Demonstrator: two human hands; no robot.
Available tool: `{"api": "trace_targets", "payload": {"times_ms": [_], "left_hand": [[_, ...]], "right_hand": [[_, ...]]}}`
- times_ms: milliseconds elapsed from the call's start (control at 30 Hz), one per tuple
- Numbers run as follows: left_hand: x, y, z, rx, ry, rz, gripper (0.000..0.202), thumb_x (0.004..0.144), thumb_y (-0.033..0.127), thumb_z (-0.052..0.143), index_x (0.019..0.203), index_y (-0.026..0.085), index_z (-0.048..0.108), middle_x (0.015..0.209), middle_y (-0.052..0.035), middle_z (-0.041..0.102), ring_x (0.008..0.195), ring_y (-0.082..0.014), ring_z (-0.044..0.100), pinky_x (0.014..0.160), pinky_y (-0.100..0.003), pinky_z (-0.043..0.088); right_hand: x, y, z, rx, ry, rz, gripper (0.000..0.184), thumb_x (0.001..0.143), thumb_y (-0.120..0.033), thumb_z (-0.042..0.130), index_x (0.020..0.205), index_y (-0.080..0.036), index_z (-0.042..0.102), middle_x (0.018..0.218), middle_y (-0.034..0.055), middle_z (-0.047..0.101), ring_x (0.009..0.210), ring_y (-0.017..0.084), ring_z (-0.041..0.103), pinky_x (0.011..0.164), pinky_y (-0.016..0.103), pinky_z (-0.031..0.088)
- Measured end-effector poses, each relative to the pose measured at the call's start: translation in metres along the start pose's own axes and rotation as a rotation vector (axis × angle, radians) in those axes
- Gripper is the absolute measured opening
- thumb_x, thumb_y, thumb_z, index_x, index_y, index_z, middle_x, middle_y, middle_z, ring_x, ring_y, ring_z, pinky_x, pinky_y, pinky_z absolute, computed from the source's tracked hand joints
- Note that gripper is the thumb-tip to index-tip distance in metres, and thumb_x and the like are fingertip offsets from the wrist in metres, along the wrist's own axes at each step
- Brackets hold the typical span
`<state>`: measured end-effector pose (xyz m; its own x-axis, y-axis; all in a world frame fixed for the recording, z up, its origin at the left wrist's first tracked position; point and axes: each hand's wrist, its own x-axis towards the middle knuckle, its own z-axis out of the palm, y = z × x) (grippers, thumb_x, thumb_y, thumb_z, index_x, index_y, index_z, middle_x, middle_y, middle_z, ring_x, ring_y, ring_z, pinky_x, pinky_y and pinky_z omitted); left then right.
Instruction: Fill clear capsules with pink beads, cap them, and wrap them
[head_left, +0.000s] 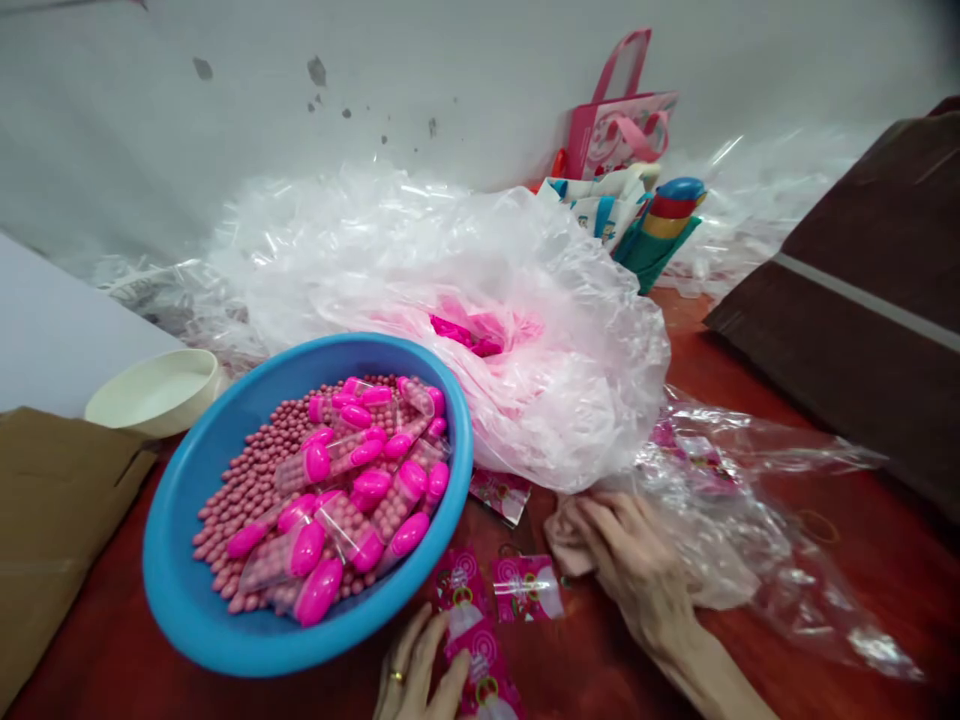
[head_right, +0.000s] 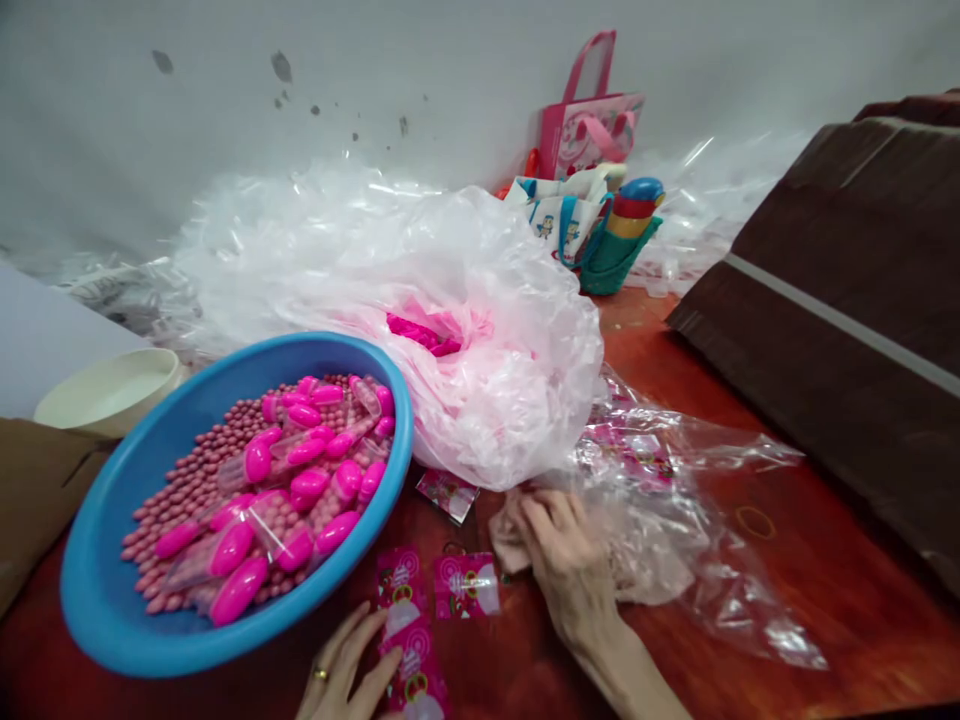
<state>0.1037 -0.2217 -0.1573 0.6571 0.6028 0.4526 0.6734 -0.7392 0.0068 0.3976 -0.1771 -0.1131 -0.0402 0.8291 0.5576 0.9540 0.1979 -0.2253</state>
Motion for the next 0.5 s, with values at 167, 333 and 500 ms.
{"api": "trace_targets", "payload": {"times_ms": [167,333,500], "left_hand": [[0.002,-0.013,-0.003,-0.077,-0.042,0.071,0.023,0.088,0.024,0.052,0.106,0.017,0.066,0.120,-0.0161,0.063,0.115,-0.0316,0.057,0.085,-0.039,0.056],[0.009,-0.016,-0.012,-0.160,-0.098,0.030,0.031,0.085,0.012,0.052,0.115,0.014,0.061,0.127,-0.0177,0.059,0.124,-0.0311,0.050,0.091,-0.040,0.054],[0.011,-0.015,-0.008,-0.258,-0.063,0.000,0.042,0.080,-0.002,0.047,0.118,0.013,0.059,0.129,-0.0171,0.059,0.130,-0.0292,0.043,0.094,-0.039,0.052]], "right_hand": [[0.007,0.005,-0.004,-0.062,0.067,0.076,0.025,0.095,-0.024,0.042,0.091,-0.011,0.063,0.087,0.0142,0.061,0.081,0.026,0.050,0.069,0.040,0.047],[-0.015,-0.034,-0.014,0.059,0.069,0.032,0.021,0.089,-0.018,0.056,0.109,-0.016,0.060,0.100,0.0120,0.062,0.096,0.026,0.054,0.087,0.044,0.045],[-0.039,-0.057,0.006,0.212,-0.016,0.093,0.020,0.094,-0.025,0.046,0.098,-0.016,0.064,0.091,0.0109,0.064,0.083,0.022,0.061,0.069,0.033,0.053]]}}
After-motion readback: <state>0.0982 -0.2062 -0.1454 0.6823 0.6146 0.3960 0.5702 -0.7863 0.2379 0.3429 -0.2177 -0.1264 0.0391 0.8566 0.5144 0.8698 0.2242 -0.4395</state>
